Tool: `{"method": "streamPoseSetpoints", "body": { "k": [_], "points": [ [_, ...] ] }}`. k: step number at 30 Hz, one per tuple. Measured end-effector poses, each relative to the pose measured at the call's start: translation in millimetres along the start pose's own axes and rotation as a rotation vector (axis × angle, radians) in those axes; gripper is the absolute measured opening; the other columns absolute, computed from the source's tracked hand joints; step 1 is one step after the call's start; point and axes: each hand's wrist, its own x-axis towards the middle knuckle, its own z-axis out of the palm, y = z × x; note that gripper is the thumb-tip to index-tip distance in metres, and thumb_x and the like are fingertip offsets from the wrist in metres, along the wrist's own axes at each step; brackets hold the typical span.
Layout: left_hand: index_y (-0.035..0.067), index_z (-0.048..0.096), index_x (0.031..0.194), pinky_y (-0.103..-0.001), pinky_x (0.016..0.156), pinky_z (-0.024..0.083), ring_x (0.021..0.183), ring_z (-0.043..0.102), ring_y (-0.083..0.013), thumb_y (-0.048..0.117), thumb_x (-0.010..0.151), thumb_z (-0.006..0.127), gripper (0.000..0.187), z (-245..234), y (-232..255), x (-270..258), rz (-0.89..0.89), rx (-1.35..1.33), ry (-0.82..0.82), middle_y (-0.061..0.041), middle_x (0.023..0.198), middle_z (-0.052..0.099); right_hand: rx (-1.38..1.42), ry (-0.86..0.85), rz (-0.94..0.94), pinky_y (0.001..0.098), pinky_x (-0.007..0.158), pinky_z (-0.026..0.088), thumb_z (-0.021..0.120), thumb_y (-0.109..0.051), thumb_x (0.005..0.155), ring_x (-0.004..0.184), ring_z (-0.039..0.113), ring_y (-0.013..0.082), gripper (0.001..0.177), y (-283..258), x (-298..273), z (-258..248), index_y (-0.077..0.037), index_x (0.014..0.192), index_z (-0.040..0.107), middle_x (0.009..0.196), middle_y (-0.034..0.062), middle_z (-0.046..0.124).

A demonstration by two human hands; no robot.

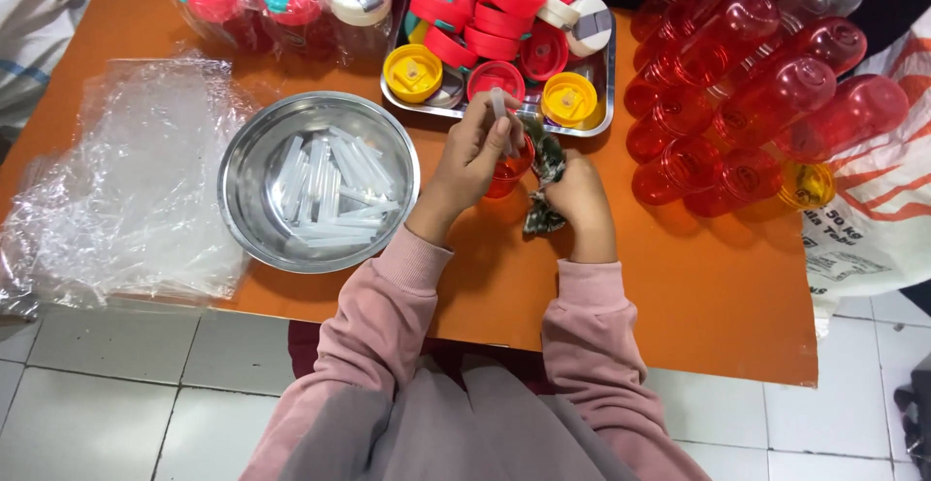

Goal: Assembling plastic cups by attaching lids and components using a small hand tool.

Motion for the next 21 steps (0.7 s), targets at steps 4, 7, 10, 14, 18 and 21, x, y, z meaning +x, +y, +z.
{"method": "streamPoseSetpoints", "body": {
  "k": [4,7,10,14,18,21],
  "points": [
    [0.006,0.053,0.121,-0.032,0.066,0.055,0.069,0.066,-0.0179,0.025,0.111,0.040,0.026,6.0,7.5,-4.1,-0.038,0.015,-0.031,-0.009,0.077,0.066,0.178,0.131,0.004,0.0570,0.091,0.055,0.068,-0.010,0.081,0.106,0.068,0.0496,0.049,-11.2,-16.1,-32.4,-0.001,0.129,0.062,0.107,0.0289,0.070],
    [0.005,0.055,0.120,-0.035,0.072,0.057,0.074,0.066,-0.0198,0.015,0.109,0.039,0.022,10.6,0.3,-6.0,-0.042,0.072,-0.071,-0.009,0.082,0.067,0.564,0.287,-0.222,0.0514,0.092,0.055,0.061,0.003,0.080,0.107,0.067,0.0356,0.050,-21.5,-24.0,-43.8,-0.004,0.130,0.063,0.107,0.0254,0.068],
    [0.005,0.053,0.117,-0.037,0.070,0.056,0.071,0.061,-0.0206,0.017,0.110,0.039,0.020,10.2,-0.4,-12.5,-0.053,0.110,-0.072,-0.009,0.080,0.064,0.817,0.450,-0.558,0.0518,0.106,0.048,0.068,0.009,0.090,0.126,0.057,0.0302,0.049,-16.7,-20.4,-22.3,0.000,0.136,0.053,0.126,0.0230,0.061],
    [0.006,0.055,0.119,-0.040,0.070,0.052,0.073,0.062,-0.0264,0.023,0.105,0.056,0.022,7.7,8.8,-15.4,-0.056,0.243,-0.098,-0.015,0.080,0.060,1.307,0.360,-0.764,0.0500,0.100,0.052,0.073,0.010,0.086,0.117,0.062,0.0343,0.053,-37.2,-19.0,-6.4,-0.006,0.131,0.050,0.125,0.0216,0.061],
    [0.011,0.061,0.125,-0.036,0.076,0.053,0.079,0.063,-0.0224,0.024,0.099,0.069,0.031,10.0,7.3,-22.3,-0.070,0.240,-0.083,-0.007,0.087,0.062,1.356,0.277,-0.931,0.0554,0.096,0.050,0.074,0.004,0.088,0.116,0.062,0.0506,0.029,-60.8,-36.6,-22.0,-0.003,0.105,0.051,0.123,0.0287,0.055],
    [0.010,0.068,0.121,-0.037,0.085,0.053,0.092,0.067,-0.0273,0.024,0.093,0.076,0.032,10.2,16.0,-17.9,-0.042,0.224,-0.069,-0.009,0.100,0.067,1.210,0.222,-0.983,0.0534,0.095,0.051,0.077,0.002,0.088,0.117,0.064,0.0499,0.028,-56.4,-35.1,-31.2,-0.003,0.097,0.052,0.118,0.0250,0.060]
  ]
}}
